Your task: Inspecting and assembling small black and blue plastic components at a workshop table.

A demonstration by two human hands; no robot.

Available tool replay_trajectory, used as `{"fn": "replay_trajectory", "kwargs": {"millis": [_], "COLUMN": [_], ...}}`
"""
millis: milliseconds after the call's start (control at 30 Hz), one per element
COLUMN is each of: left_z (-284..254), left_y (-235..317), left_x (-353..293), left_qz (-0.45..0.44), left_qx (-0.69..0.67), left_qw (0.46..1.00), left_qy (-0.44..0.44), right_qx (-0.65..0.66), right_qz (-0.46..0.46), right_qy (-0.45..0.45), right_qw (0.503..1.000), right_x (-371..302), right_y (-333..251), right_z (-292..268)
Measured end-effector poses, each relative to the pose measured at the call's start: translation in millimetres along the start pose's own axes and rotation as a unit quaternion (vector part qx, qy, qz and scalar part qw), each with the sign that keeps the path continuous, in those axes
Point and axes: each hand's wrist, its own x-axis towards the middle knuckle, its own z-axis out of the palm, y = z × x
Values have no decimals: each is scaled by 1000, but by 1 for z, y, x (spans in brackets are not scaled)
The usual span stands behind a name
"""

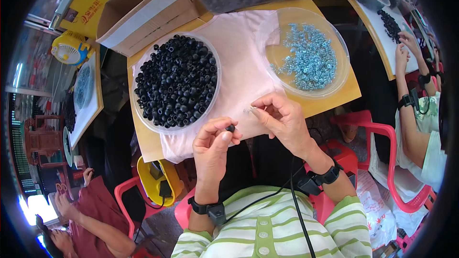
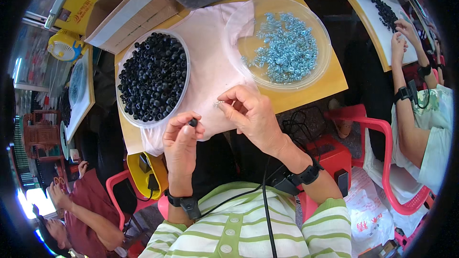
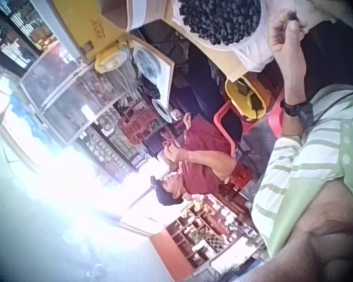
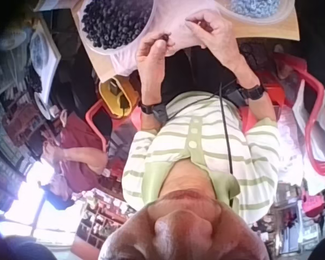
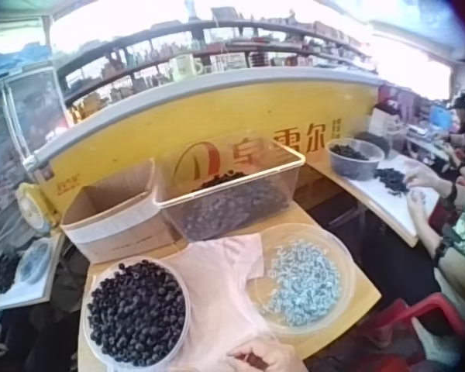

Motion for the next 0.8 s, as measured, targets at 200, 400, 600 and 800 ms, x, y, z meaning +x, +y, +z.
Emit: {"fn": "replay_trajectory", "kwargs": {"millis": [200,400,600,800], "left_z": [-3,9,13,22], "left_y": [10,7,9,9], "left_x": [-12,-15,-14,-16], "left_qz": [-73,-71,-104,-100], "left_qx": [-146,-136,-154,-134], "left_qw": [986,988,981,985], "left_qy": [-38,-32,-45,-35], "right_qx": [0,-44,-68,-96], "right_qz": [-70,-146,-161,-203], "right_qy": [-5,-56,-20,-17], "right_qw": [997,987,984,974], "right_x": [-8,-25,-27,-29], "right_y": [-24,-58,-48,-50], "right_z": [-4,-9,-9,-8]}}
